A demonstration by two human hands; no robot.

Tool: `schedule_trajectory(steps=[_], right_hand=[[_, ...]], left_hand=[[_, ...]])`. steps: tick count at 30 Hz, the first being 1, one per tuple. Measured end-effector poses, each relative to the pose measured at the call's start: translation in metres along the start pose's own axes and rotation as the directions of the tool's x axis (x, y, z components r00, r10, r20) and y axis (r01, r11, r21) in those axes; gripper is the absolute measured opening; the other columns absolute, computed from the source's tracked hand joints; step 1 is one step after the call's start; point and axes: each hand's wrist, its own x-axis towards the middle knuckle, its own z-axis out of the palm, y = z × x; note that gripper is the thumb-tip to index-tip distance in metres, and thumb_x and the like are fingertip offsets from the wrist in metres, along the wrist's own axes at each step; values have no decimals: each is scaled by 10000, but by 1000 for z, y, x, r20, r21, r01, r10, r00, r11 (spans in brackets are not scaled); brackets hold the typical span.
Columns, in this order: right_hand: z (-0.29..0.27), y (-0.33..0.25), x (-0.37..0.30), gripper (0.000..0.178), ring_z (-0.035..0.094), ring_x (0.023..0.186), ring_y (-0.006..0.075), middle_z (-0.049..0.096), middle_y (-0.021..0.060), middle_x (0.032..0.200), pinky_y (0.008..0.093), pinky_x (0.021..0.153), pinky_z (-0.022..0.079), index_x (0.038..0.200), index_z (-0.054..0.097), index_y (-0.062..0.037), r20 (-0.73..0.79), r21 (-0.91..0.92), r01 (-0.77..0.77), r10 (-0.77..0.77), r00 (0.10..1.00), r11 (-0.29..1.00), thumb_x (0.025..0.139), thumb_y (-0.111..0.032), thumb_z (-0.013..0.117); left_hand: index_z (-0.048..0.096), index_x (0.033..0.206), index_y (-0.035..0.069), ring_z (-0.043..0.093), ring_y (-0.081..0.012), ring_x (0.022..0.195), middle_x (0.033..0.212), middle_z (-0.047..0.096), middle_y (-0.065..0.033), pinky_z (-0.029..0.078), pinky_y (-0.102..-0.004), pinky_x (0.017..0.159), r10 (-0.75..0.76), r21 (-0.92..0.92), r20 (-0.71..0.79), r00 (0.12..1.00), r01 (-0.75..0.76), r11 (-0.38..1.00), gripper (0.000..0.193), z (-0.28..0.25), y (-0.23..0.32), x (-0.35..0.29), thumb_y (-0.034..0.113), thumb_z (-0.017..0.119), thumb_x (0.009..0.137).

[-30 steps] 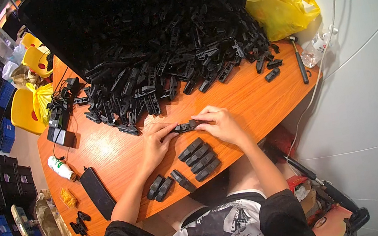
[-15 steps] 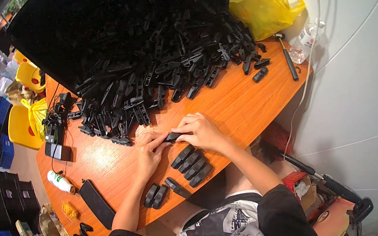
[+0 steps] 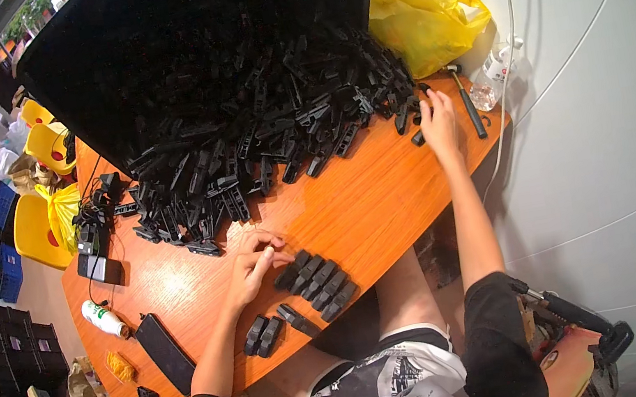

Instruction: The person assembles plastic components by picking individual parts from a pile on the desk, fitting them together by hand, and stacking the completed units on the table.

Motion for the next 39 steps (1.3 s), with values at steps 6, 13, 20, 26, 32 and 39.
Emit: schedule_trajectory(steps=[6,13,20,26,32,39], right_hand=[[15,41,62,451,410,1272,336,477,208,1319,376,1031,350,1311,460,-2,256,37,-89,77,964,995,953,-275,446],[14,30,31,381,542,966,389,580,227,1010,439,862,422,971,595,45,283,65,3,-21,959,998,937,-316,479],[30,-33,19,407,526,998,402,573,210,1067,452,884,433,1097,564,-54,324,-43,45,-29,946,998,877,-396,569],[47,-71,-16,324,501,1045,352,538,149,1140,497,894,412,1114,591,-72,342,-136,113,-61,938,984,864,-275,557],[33,-110,-65,198,510,961,336,541,137,1032,433,843,430,975,582,-39,277,18,271,-265,924,963,880,-210,550],[37,-160,-108,243,535,930,347,540,161,1018,447,811,447,970,585,-11,163,121,182,-201,966,976,897,-241,561]], left_hand=[[701,836,17,496,-238,990,999,577,-75,369,-356,912,-59,-121,-35,998,54,991,295,4,-5,0,182,472,921],[704,875,24,520,-243,981,1011,596,-81,391,-356,887,-66,-66,-75,995,61,996,257,3,-5,0,175,499,913],[706,874,20,538,-238,963,996,609,-77,404,-351,874,-67,-22,-64,996,66,998,243,4,-4,3,169,517,906],[711,868,24,543,-233,946,971,616,-75,414,-338,857,-63,-30,-80,995,61,998,227,4,-4,1,159,532,904],[711,863,25,544,-234,934,954,617,-80,417,-338,850,-43,4,-77,996,43,999,215,5,-4,2,155,544,901],[725,917,70,550,-228,982,1002,634,-62,414,-347,880,22,130,-49,999,-15,991,198,6,-2,4,196,575,892]])
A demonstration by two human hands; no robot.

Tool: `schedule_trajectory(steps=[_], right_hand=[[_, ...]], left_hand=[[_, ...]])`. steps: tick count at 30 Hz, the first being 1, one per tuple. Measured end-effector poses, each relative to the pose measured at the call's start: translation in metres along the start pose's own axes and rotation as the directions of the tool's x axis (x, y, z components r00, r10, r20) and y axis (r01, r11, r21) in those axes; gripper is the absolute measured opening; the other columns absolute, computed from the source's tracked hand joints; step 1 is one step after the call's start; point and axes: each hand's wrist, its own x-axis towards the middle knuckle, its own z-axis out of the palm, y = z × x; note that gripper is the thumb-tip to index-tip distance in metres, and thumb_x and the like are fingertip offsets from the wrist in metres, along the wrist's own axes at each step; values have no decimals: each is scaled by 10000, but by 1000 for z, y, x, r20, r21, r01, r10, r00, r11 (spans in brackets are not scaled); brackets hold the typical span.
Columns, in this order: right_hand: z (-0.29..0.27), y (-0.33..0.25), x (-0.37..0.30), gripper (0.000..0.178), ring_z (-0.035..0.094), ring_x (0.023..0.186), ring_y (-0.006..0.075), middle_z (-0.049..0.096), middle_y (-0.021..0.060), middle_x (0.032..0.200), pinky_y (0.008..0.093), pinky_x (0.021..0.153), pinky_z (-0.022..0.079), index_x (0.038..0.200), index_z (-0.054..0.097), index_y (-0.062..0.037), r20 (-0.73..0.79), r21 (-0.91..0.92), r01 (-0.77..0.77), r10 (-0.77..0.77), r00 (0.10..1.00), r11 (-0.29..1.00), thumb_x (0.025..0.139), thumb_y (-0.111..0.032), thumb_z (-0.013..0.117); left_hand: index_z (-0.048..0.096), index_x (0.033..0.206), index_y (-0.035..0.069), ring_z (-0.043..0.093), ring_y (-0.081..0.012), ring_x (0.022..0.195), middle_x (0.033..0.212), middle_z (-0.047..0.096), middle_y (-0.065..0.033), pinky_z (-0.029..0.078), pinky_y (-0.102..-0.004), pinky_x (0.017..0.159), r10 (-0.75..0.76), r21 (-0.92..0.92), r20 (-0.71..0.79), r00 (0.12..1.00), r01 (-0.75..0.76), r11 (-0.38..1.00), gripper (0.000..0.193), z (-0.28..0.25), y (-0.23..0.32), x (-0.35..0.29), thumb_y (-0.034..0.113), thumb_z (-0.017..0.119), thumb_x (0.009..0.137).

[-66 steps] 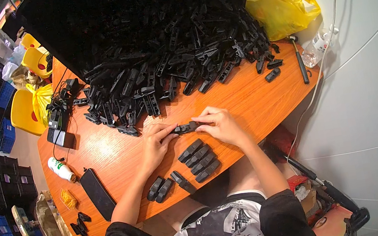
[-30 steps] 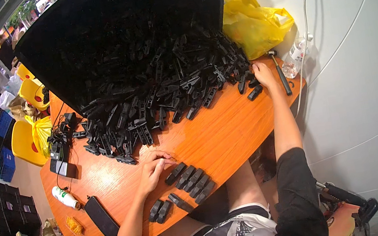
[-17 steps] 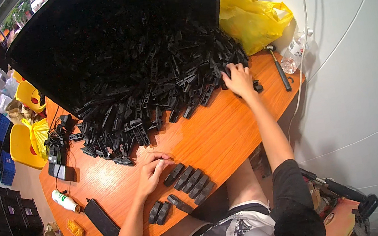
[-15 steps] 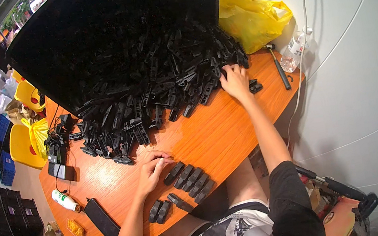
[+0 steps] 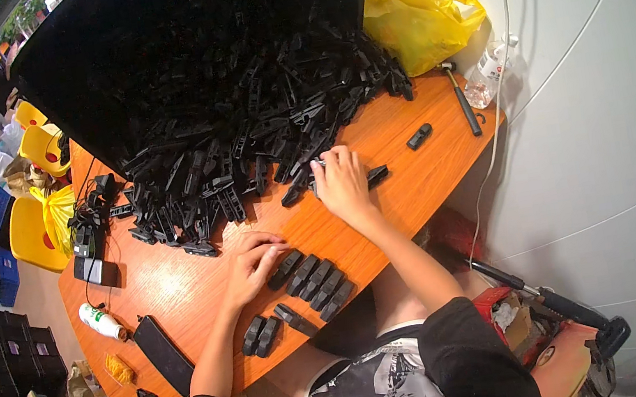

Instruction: The person assembles plastic components by picking individual parts from a pile on the desk, fitting them together by hand, and stacking the completed units on the table.

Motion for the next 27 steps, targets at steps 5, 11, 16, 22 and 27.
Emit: schedule_trajectory(steps=[5,11,16,22,27], right_hand=[[-15,-7,8,310,569,948,362,548,194,1043,401,834,473,1026,589,38,156,318,13,-66,986,948,884,-237,604],[-59,-14,-10,218,585,991,333,570,169,1099,375,850,478,1044,599,19,40,380,102,-127,991,919,881,-125,601],[-76,-16,-34,183,579,1005,303,573,151,1094,365,863,469,1036,613,0,-48,277,29,-17,999,961,883,-98,588],[-74,3,-40,168,612,873,212,574,124,1055,304,730,506,1022,617,-1,-79,280,2,21,997,960,868,-68,618],[-66,-6,-50,245,587,838,278,559,120,955,352,710,491,1000,599,-29,75,186,21,-36,997,982,800,-127,701]], left_hand=[[725,954,86,556,-221,1025,941,687,-51,418,-358,892,92,100,86,992,-100,990,210,1,5,-1,239,610,868],[695,950,3,566,-276,924,913,663,-130,450,-361,823,13,-16,82,997,-12,1000,228,14,23,-4,195,587,892],[656,985,-26,535,-298,901,977,615,-143,438,-371,824,-35,2,-125,992,35,999,224,49,47,-18,147,525,928],[566,1207,3,479,-296,1183,1241,519,-156,370,-370,1004,-87,-206,104,991,107,973,344,63,68,-27,213,410,984],[552,1219,-4,508,-292,1175,1239,530,-173,395,-362,997,-83,-373,153,985,135,918,341,58,60,-25,201,406,988]])
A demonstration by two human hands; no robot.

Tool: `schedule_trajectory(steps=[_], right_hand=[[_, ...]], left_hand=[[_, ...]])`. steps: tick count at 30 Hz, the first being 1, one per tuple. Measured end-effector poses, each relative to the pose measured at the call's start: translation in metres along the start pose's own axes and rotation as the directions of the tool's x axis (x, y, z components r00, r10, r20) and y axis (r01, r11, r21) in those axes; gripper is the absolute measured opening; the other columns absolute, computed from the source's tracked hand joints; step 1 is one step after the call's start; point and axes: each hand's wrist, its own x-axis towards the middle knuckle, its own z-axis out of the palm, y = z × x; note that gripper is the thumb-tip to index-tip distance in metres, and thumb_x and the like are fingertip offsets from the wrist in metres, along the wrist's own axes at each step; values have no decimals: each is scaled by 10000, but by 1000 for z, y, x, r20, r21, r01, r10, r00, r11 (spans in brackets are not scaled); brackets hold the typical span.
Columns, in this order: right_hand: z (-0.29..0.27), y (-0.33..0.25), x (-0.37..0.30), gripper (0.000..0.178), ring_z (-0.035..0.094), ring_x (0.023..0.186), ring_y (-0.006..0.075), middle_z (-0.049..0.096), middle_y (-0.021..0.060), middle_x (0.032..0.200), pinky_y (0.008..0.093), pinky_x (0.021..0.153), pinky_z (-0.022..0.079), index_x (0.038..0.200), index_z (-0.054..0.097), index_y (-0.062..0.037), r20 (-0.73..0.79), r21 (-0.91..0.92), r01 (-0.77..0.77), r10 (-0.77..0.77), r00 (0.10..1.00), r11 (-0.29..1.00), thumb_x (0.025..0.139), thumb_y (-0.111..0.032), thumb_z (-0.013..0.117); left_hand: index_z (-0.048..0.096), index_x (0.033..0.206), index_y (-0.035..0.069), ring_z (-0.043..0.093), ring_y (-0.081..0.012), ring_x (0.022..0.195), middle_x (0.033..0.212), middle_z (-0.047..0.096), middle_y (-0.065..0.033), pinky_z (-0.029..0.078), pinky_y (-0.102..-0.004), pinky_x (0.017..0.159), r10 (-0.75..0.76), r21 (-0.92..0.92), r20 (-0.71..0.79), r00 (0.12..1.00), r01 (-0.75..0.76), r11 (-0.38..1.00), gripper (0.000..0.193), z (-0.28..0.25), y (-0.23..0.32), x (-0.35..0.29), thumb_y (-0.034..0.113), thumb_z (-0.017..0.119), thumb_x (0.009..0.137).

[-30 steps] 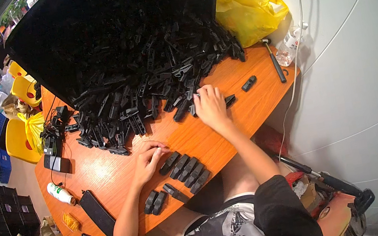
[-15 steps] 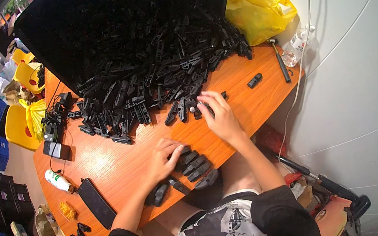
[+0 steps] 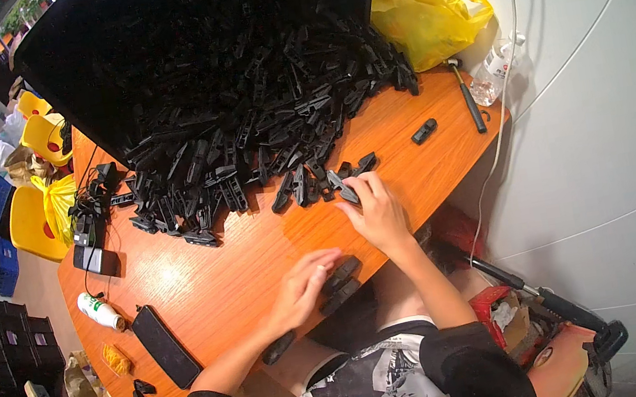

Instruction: The person assembles plastic components by picking individual parts from a pile on the desk, fitting them together by hand, and stacking the completed units on the table.

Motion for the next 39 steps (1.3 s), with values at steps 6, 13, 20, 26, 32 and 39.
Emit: schedule_trajectory(steps=[6,13,20,26,32,39], right_hand=[[4,-34,-28,224,623,630,133,648,103,796,258,540,499,963,575,11,-64,219,-241,260,963,945,805,-71,711],[20,-73,-56,186,628,663,150,640,129,817,267,597,517,975,581,39,101,316,-348,333,937,883,841,-62,660],[2,-35,-18,134,623,686,182,569,121,875,269,603,498,968,604,32,132,182,-192,170,977,964,879,-67,600],[33,-6,19,223,606,706,235,560,138,879,328,620,496,971,572,11,53,-56,-77,80,995,995,821,-116,678],[7,-27,16,298,615,852,278,564,142,924,351,714,521,1103,583,-21,254,112,-282,247,935,953,807,-4,609],[-1,-22,-28,163,603,911,122,593,65,1004,237,784,509,963,603,35,352,620,-314,103,931,719,809,53,651]], left_hand=[[557,1191,-8,636,-249,945,1043,628,-156,506,-313,809,-101,61,-319,942,127,990,292,-16,-20,7,139,527,941],[528,1228,-8,564,-321,1032,1146,557,-181,465,-362,882,95,340,-258,962,-2,940,336,-12,-13,8,134,545,924],[546,1181,-5,525,-338,1029,1150,543,-170,454,-388,886,246,565,-199,949,-94,820,353,-17,-16,10,44,606,836],[546,1182,13,534,-341,989,1070,587,-143,451,-397,874,246,517,-212,946,-105,849,410,-21,-22,12,-24,619,780],[650,1013,24,554,-307,937,994,617,-139,458,-370,821,234,488,-215,948,-104,867,260,-37,-19,13,-25,648,758],[652,1007,24,577,-305,871,923,650,-128,470,-370,794,203,433,-236,950,-84,897,264,-39,-19,16,-15,673,746]])
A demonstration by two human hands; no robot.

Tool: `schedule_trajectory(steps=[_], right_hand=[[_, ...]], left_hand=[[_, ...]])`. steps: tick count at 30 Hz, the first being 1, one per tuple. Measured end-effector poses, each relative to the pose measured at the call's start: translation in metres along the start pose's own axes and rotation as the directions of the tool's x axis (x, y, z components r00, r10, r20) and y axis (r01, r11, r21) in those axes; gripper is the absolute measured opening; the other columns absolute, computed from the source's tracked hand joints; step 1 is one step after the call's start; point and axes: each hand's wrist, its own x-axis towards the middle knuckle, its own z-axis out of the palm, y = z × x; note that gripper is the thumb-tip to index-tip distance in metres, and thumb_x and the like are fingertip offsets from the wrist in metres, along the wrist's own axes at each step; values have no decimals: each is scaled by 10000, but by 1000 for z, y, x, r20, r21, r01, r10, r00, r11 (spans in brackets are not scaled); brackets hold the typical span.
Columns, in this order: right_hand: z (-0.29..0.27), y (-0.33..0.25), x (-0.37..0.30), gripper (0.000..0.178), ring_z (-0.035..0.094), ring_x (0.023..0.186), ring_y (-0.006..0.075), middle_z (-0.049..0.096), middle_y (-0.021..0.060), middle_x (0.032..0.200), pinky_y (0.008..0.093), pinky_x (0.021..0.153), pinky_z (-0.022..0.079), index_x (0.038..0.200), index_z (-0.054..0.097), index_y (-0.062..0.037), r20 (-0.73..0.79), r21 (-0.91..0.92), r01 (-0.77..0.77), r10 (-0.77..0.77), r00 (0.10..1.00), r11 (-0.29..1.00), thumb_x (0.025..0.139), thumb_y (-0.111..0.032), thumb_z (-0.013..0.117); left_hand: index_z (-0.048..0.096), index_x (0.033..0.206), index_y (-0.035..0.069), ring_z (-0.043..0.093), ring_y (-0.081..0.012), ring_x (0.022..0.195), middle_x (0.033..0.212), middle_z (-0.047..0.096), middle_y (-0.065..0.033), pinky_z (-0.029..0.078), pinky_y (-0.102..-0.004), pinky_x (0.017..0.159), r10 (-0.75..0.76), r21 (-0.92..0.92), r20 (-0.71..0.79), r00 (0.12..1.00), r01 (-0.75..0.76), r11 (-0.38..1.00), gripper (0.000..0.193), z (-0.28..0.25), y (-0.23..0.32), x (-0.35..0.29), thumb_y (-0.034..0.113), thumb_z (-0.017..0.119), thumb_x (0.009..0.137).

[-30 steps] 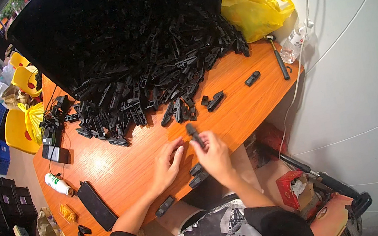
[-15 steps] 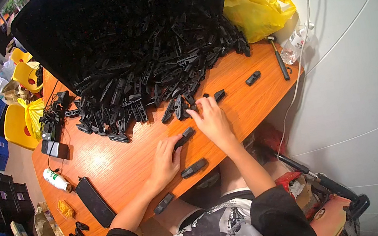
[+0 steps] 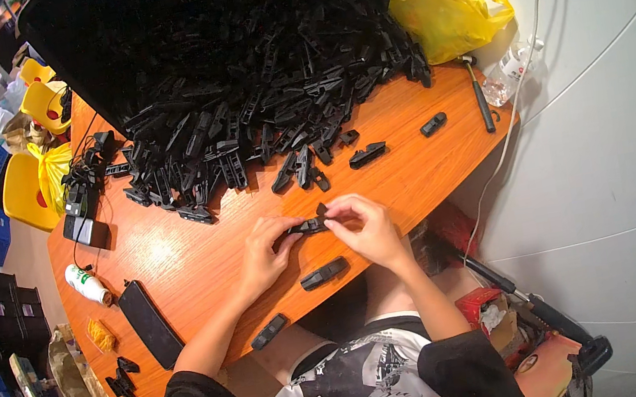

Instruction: The person assembles plastic components by picking individual parts from a pile on the desk, fitting them together by hand, and stacking the completed units on the table.

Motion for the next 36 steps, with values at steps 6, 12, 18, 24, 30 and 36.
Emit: schedule_trajectory(steps=[6,12,18,24,30,36], right_hand=[[0,-10,3,163,637,820,151,651,85,961,258,716,522,961,630,9,-23,-203,72,-78,997,976,804,-3,672],[4,-7,7,205,650,811,189,653,96,952,264,698,523,1001,645,-6,44,-282,118,-110,993,952,800,-29,681],[-19,-4,4,269,644,828,158,663,85,979,256,722,506,1002,660,-12,57,-174,-1,11,998,985,741,-7,728],[-19,-5,7,294,634,804,200,680,111,920,280,722,502,983,689,-25,116,-283,134,-105,988,950,696,-26,754],[-19,-8,11,281,634,781,211,688,101,853,287,701,503,960,707,-36,145,-292,137,-97,985,946,684,-42,761],[-6,-4,11,272,632,768,210,689,98,855,298,680,507,956,714,-44,218,-235,196,-145,965,952,690,-61,762]], left_hand=[[658,983,16,585,-305,888,937,654,-131,472,-367,800,-28,-5,5,1000,28,1000,239,0,1,-1,-9,677,746],[661,982,16,587,-304,891,937,657,-132,473,-366,801,-15,15,0,1000,15,1000,235,0,2,0,-8,677,749],[667,981,17,591,-299,870,920,661,-128,477,-359,788,-30,-2,-5,1000,30,1000,240,0,1,0,-11,683,743],[696,971,28,598,-280,838,881,667,-128,489,-347,765,-73,-47,-24,997,72,996,239,1,-1,-3,-18,691,737],[712,966,37,609,-260,851,888,683,-123,496,-336,785,-88,-62,-18,996,87,994,250,1,-4,-2,-23,705,723],[714,969,39,618,-264,818,873,691,-119,495,-332,776,-20,-73,4,1000,21,997,247,0,-2,-3,-5,709,726]])
